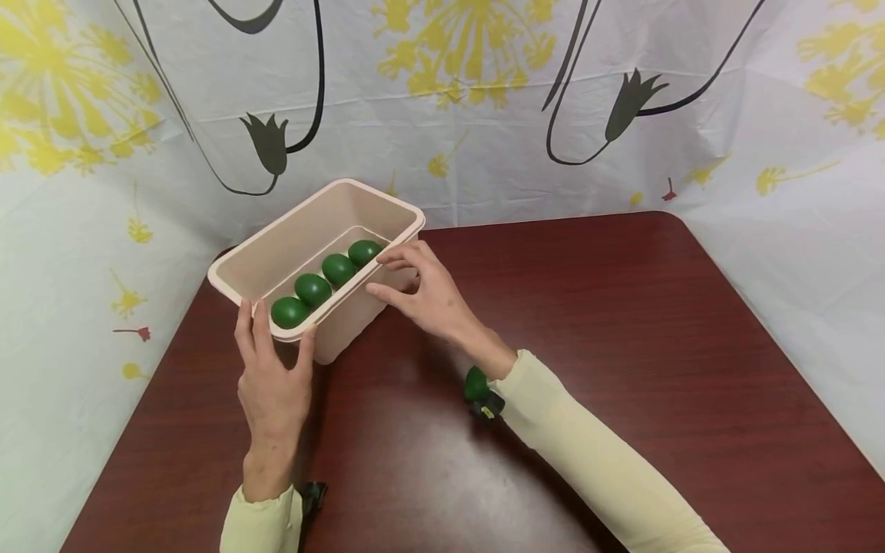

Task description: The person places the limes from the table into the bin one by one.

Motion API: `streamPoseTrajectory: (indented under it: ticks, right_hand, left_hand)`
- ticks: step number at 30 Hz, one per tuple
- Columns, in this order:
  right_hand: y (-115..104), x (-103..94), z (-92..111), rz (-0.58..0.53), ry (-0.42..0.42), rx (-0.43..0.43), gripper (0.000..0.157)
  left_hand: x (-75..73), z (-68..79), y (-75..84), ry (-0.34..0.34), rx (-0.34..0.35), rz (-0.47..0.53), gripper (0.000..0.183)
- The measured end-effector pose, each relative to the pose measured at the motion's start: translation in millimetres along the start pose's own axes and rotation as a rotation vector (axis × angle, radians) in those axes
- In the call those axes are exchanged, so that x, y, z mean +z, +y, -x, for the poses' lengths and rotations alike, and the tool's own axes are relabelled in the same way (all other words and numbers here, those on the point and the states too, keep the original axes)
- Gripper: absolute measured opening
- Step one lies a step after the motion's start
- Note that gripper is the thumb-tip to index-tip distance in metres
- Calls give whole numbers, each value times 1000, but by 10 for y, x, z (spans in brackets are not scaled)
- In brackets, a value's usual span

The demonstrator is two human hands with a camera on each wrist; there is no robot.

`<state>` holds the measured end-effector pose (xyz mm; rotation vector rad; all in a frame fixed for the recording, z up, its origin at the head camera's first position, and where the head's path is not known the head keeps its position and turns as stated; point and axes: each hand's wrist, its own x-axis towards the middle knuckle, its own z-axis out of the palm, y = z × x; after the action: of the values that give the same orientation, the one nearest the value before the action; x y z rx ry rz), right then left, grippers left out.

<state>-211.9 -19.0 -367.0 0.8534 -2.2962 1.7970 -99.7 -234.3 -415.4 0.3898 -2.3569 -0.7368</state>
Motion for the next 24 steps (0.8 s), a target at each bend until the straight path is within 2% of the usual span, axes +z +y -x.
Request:
streamPoseTrajectory:
  ticks: [13, 24]
  right_hand:
    - [116, -313, 206, 54, -12, 126, 32]
    - [228, -502, 343, 142, -25, 152, 25]
  left_hand:
    - [-3, 6, 15, -12, -12, -2, 78]
    - [-11, 14, 24, -15, -12, -7, 78]
